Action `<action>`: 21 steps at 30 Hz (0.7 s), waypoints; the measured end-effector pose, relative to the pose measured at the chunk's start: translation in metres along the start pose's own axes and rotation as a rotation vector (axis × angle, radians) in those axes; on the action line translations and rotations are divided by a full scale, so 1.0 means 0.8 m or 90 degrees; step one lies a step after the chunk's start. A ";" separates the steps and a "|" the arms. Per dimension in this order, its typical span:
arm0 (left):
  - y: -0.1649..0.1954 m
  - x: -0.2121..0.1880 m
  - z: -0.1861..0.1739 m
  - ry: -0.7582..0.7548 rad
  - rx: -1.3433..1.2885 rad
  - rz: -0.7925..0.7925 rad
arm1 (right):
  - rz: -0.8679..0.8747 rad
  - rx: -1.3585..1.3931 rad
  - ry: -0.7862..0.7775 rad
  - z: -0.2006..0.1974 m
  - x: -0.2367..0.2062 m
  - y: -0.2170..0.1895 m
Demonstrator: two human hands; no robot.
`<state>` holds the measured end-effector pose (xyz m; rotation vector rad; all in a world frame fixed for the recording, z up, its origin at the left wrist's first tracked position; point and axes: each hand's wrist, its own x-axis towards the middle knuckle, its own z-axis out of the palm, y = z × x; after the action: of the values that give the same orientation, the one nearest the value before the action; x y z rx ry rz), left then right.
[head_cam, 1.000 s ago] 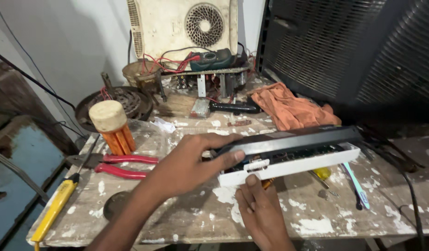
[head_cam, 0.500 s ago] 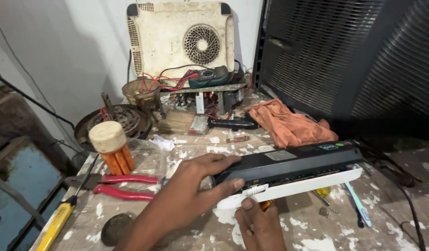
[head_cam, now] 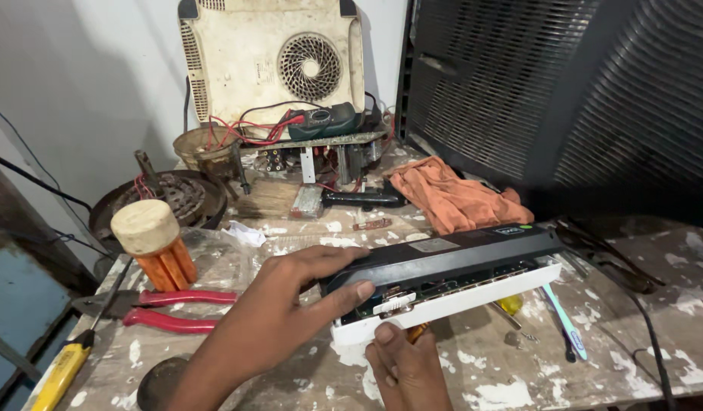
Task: The person works on a disassembled emergency light fixture on a cluttered workbench, using a screwdriver on the green circuit board inside the white housing. They reposition the board, fit the housing together, close the black cover, and press and probe the assembled unit along its edges.
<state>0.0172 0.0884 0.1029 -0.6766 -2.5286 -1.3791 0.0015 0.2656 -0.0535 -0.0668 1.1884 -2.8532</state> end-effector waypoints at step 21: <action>-0.004 -0.005 -0.001 -0.005 0.000 0.017 | -0.013 -0.034 -0.010 -0.039 0.016 0.026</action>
<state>0.0189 0.0853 0.0998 -0.7149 -2.5169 -1.3695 -0.0127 0.2725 -0.0897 -0.1045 1.2676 -2.8329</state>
